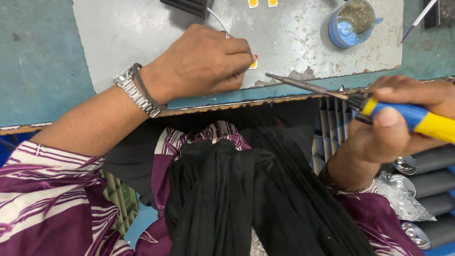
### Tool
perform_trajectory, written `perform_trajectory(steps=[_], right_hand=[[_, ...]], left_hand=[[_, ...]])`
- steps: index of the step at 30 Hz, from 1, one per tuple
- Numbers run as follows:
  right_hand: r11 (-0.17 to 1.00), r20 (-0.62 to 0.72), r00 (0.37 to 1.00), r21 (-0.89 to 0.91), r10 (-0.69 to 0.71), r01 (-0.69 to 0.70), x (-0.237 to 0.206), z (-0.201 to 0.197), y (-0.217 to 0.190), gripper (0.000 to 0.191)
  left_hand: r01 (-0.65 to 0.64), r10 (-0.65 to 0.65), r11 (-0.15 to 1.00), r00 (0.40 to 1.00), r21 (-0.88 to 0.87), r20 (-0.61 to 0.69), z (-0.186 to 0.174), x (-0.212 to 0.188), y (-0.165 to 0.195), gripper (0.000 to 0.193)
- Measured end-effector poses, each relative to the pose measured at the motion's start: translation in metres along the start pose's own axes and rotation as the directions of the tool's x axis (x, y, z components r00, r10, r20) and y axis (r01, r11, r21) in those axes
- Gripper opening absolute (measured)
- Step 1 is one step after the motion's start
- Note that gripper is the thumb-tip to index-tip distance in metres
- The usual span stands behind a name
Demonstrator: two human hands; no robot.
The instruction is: The person solders wires onto small square LED chips on a workbench, holding each chip with one hand while applying a soldering iron with the other, dipping the iron in flux between joints. They then use a utility knife to cut and strip the insulation from a white two-conductor wire and separate its red and blue leads.
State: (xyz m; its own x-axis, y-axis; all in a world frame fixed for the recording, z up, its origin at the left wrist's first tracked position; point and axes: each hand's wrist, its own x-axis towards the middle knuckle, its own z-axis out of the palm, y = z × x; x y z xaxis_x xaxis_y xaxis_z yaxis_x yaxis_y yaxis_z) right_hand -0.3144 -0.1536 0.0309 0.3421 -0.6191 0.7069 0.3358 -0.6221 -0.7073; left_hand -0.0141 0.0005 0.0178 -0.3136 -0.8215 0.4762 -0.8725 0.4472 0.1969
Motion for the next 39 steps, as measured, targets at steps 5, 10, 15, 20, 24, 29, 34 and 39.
perform_trajectory(steps=[5,10,15,20,24,29,34,39], right_hand=[[0.987,0.171,0.979,-0.129,0.113,-0.092,0.000,0.014,-0.015,0.034],[0.963,0.299,0.944,-0.263,0.141,-0.060,0.013,0.022,-0.024,0.034],[0.924,0.345,0.921,-0.379,0.179,-0.038,0.017,0.026,-0.029,0.032],[0.912,0.313,0.931,-0.407,0.187,-0.046,0.014,0.030,-0.027,0.030],[0.903,0.307,0.931,-0.426,0.197,-0.051,0.012,0.029,-0.028,0.030],[0.900,0.312,0.927,-0.432,0.207,-0.056,0.010,0.028,-0.027,0.029],[0.894,0.339,0.919,-0.446,0.201,-0.032,0.014,0.028,-0.029,0.029],[0.885,0.402,0.885,-0.464,0.236,-0.026,0.023,0.033,-0.039,0.027]], left_hand=[[-0.020,0.021,1.000,1.000,0.021,-0.021,-0.001,0.000,0.001,0.020],[-0.001,0.002,1.000,1.000,0.014,-0.016,-0.001,0.000,0.001,0.021],[0.011,-0.010,1.000,1.000,0.026,-0.030,0.000,0.000,0.001,0.019],[0.006,-0.005,1.000,0.999,0.011,-0.052,0.001,-0.001,0.001,0.020],[0.007,-0.006,1.000,0.999,0.006,-0.049,0.001,-0.001,0.001,0.020],[0.010,-0.009,1.000,0.999,0.012,-0.043,0.003,-0.001,0.001,0.021],[0.008,-0.007,1.000,0.998,0.007,-0.054,0.004,-0.001,0.001,0.023],[0.022,-0.021,1.000,0.999,0.020,-0.030,0.004,-0.001,0.001,0.018]])
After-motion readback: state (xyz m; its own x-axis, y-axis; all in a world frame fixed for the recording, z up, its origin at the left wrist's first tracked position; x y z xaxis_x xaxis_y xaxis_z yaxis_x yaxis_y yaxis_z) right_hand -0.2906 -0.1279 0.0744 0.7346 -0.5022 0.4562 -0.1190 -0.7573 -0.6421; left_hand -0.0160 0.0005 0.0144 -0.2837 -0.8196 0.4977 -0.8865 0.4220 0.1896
